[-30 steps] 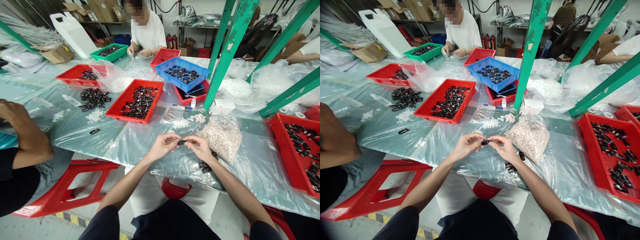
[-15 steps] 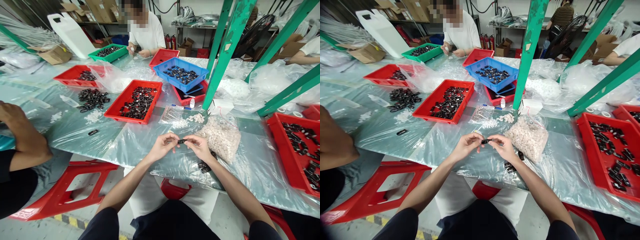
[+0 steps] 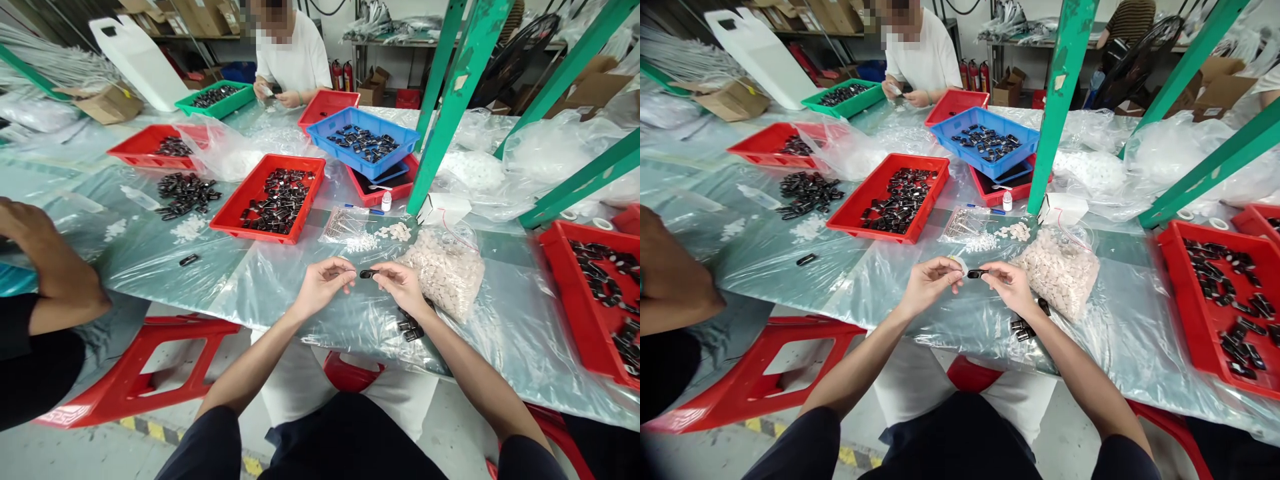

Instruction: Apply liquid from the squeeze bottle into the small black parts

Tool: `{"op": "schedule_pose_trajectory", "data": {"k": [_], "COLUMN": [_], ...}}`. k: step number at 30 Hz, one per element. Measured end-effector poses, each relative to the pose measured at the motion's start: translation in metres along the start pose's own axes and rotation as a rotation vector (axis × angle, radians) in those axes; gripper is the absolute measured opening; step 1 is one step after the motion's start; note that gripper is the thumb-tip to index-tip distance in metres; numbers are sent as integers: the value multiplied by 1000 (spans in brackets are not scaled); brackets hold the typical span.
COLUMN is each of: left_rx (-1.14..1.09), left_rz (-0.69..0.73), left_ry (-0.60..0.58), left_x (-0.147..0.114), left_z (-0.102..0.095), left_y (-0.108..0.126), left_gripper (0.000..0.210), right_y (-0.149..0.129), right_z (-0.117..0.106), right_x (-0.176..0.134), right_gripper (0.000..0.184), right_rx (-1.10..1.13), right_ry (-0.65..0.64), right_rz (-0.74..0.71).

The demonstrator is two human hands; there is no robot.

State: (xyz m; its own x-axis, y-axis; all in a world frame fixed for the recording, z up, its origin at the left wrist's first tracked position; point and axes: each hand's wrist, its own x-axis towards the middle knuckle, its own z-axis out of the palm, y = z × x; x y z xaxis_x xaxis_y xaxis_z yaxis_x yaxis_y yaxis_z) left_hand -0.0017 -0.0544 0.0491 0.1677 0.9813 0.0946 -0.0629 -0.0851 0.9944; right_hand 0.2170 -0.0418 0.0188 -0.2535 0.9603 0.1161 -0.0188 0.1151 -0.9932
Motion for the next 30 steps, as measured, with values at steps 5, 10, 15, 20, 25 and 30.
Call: {"op": "schedule_pose_trajectory", "data": {"k": [5, 10, 15, 20, 25, 30], "left_rx": [-12, -18, -82, -55, -33, -38], "left_rz": [-1, -18, -71, -112, -146, -154], "left_ry": [-22, -74, -186, -207, -208, -205], "left_x": [0, 2, 4, 5, 7, 6], "left_z": [3, 1, -1, -2, -2, -1], "left_y": [0, 3, 4, 3, 3, 4], "left_gripper": [39, 39, 40, 42, 47, 46], "right_y": [1, 0, -2, -1, 2, 2], "right_z": [-1, -1, 0, 0, -1, 0], "right_x": [1, 1, 2, 1, 1, 0], "right_gripper": [30, 31, 30, 32, 29, 26], "right_rx": [33, 40, 38, 33, 24, -6], "right_ry": [8, 0, 12, 7, 6, 9], "right_rz": [-1, 5, 6, 6, 3, -9]}}
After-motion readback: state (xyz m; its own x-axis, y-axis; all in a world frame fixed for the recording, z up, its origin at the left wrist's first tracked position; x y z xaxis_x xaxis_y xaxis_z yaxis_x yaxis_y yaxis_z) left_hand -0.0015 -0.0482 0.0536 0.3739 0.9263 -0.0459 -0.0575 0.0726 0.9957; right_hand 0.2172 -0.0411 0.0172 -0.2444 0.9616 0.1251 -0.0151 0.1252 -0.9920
